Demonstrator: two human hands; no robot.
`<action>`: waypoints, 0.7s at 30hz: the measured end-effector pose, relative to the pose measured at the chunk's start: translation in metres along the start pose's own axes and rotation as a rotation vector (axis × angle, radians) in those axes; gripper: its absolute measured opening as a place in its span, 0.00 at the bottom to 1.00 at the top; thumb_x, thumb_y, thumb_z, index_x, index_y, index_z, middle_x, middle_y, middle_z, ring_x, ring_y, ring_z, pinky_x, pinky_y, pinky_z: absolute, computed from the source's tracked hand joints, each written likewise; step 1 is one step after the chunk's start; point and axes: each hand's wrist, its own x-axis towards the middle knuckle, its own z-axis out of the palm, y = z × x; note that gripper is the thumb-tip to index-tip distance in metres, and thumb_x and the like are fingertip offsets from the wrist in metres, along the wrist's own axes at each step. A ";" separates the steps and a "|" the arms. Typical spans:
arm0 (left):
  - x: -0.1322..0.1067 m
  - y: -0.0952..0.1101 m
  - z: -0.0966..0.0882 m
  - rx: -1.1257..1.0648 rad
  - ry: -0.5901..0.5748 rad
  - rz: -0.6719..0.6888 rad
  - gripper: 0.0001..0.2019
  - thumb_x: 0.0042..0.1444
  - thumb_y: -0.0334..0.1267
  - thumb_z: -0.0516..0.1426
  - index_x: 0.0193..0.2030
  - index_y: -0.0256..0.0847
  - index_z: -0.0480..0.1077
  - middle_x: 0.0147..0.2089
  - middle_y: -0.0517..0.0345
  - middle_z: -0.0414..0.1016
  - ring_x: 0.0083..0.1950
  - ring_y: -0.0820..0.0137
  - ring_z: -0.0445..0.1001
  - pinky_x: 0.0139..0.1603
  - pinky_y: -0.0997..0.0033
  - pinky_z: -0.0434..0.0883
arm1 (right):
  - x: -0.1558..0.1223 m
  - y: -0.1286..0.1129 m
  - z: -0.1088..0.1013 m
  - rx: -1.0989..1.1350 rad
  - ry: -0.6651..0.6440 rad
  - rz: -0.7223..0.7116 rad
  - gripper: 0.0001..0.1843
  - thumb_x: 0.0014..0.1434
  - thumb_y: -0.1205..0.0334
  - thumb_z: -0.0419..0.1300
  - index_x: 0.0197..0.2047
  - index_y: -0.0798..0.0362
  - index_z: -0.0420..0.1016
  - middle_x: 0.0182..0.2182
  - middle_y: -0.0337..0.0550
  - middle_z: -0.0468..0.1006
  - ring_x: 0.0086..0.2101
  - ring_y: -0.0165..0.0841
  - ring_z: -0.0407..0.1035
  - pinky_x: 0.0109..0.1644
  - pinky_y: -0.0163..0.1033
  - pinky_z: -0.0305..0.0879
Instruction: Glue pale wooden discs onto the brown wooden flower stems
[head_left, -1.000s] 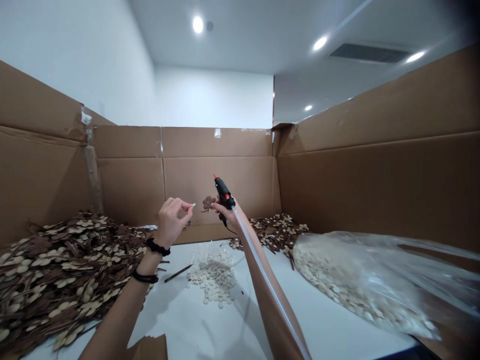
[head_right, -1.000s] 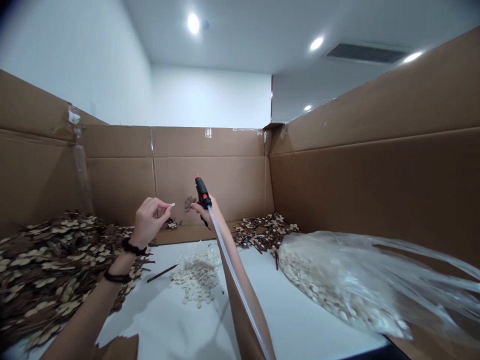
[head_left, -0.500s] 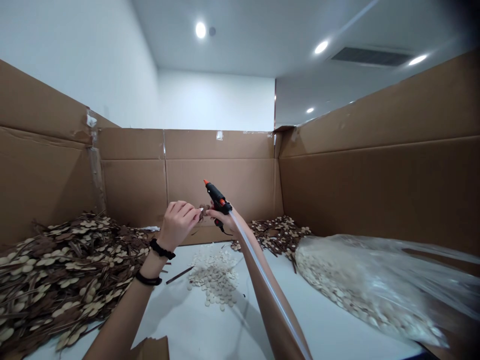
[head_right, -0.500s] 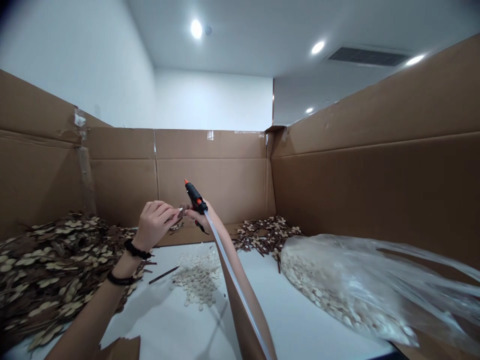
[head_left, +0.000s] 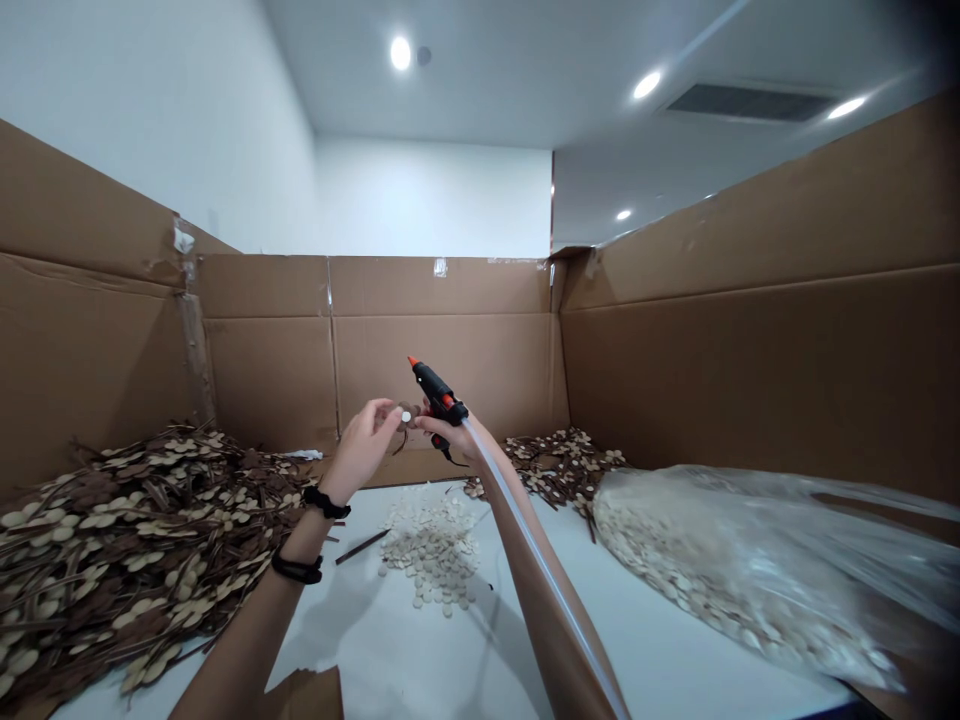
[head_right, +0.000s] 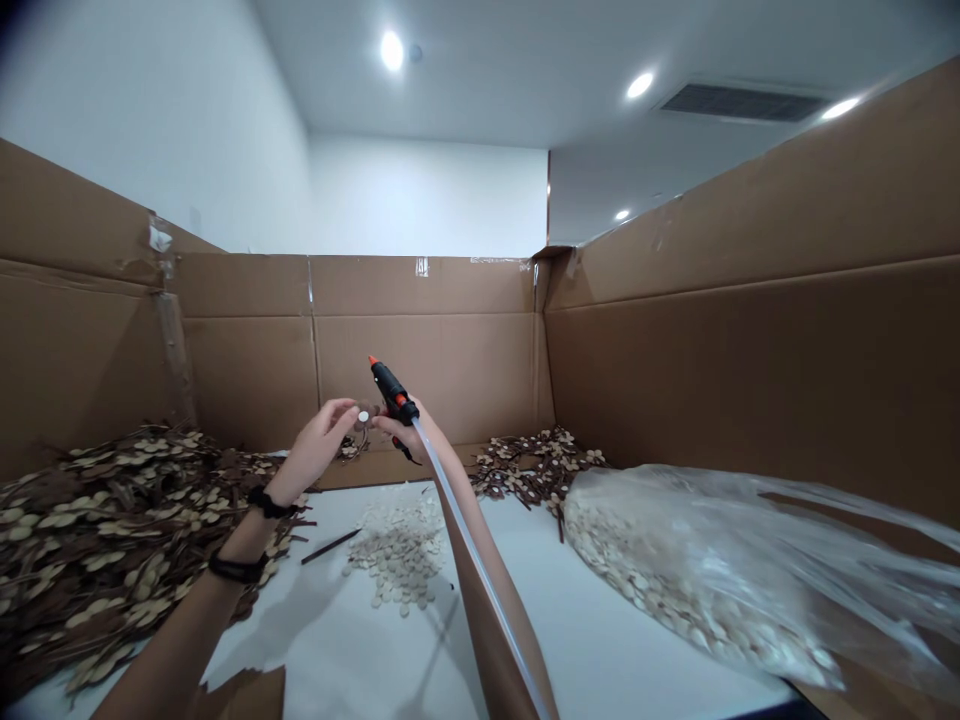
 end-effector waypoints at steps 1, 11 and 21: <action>0.001 0.000 0.001 -0.098 -0.084 -0.066 0.18 0.58 0.51 0.51 0.45 0.38 0.67 0.41 0.52 0.74 0.42 0.65 0.71 0.40 0.69 0.64 | 0.000 -0.001 0.000 -0.017 -0.011 -0.001 0.13 0.48 0.52 0.63 0.29 0.49 0.64 0.25 0.34 0.64 0.25 0.30 0.57 0.32 0.37 0.55; -0.003 0.006 0.003 -0.271 -0.211 -0.010 0.14 0.56 0.49 0.53 0.33 0.39 0.63 0.32 0.61 0.65 0.35 0.72 0.63 0.36 0.75 0.60 | -0.003 -0.009 0.002 -0.024 -0.031 -0.009 0.12 0.48 0.54 0.63 0.28 0.49 0.64 0.25 0.35 0.64 0.26 0.30 0.57 0.32 0.38 0.55; -0.006 0.009 0.001 -0.426 -0.256 -0.033 0.12 0.55 0.47 0.55 0.32 0.40 0.59 0.31 0.64 0.61 0.34 0.75 0.60 0.35 0.78 0.59 | -0.005 -0.020 0.004 -0.039 -0.050 0.007 0.12 0.46 0.56 0.63 0.27 0.50 0.63 0.24 0.34 0.63 0.25 0.29 0.56 0.31 0.37 0.54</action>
